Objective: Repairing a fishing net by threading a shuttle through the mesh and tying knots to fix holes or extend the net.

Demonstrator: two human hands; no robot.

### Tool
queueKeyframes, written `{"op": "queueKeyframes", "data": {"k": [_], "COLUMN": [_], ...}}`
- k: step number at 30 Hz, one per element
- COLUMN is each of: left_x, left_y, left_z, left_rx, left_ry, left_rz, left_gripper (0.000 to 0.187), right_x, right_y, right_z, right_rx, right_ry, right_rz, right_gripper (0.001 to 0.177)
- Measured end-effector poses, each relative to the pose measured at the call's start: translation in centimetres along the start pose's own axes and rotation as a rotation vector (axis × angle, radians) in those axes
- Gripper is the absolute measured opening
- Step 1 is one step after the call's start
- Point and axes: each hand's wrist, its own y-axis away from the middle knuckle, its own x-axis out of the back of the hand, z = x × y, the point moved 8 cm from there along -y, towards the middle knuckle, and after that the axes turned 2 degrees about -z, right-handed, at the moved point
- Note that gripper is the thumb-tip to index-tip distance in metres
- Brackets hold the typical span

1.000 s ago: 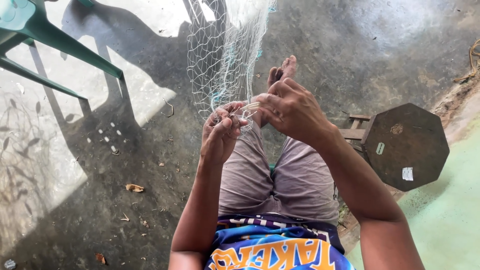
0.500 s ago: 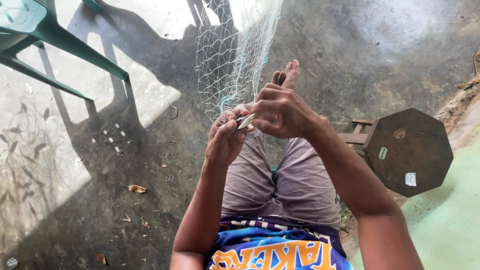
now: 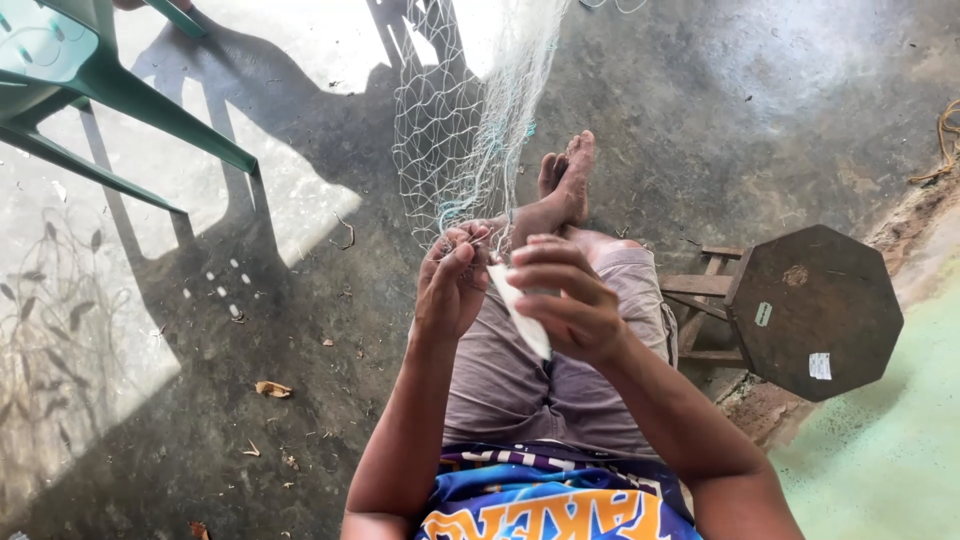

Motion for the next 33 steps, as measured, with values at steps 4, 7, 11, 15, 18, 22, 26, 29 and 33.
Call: {"op": "queueKeyframes", "data": {"k": [4, 7, 11, 15, 18, 22, 26, 29, 33], "left_x": [-2.6, -4.1, -4.0, -2.8, -3.9, -4.9, -4.3, -4.5, -3.8], "left_y": [-0.1, 0.0, 0.2, 0.1, 0.2, 0.4, 0.7, 0.7, 0.7], "left_z": [0.7, 1.5, 1.8, 1.2, 1.9, 2.3, 1.9, 1.9, 1.7], "left_rx": [0.007, 0.008, -0.001, 0.004, 0.006, 0.01, 0.029, 0.033, 0.034], "left_ry": [0.001, -0.012, -0.046, -0.061, -0.078, -0.07, -0.06, -0.052, -0.034], "left_rz": [-0.006, -0.013, -0.005, -0.013, -0.012, -0.023, -0.019, -0.03, -0.035], "left_gripper": [0.01, 0.009, 0.01, 0.009, 0.01, 0.009, 0.009, 0.009, 0.009], "right_x": [1.7, 3.3, 2.3, 1.7, 1.8, 1.3, 1.0, 0.9, 0.8], "right_y": [1.7, 2.2, 4.5, 4.6, 4.0, 3.7, 3.8, 3.1, 5.3], "right_z": [0.0, 0.3, 4.3, 5.6, 6.4, 7.3, 8.2, 8.3, 10.3], "right_rx": [-0.147, -0.195, -0.768, -0.9, -0.955, -0.956, -0.904, -0.839, -0.772], "right_ry": [-0.203, -0.191, 0.046, 0.215, 0.27, 0.266, 0.27, 0.21, -0.03], "right_rz": [0.079, 0.195, -0.092, -0.322, -0.379, -0.406, -0.439, -0.419, -0.304], "right_gripper": [0.022, 0.015, 0.02, 0.026, 0.026, 0.027, 0.024, 0.02, 0.014]}}
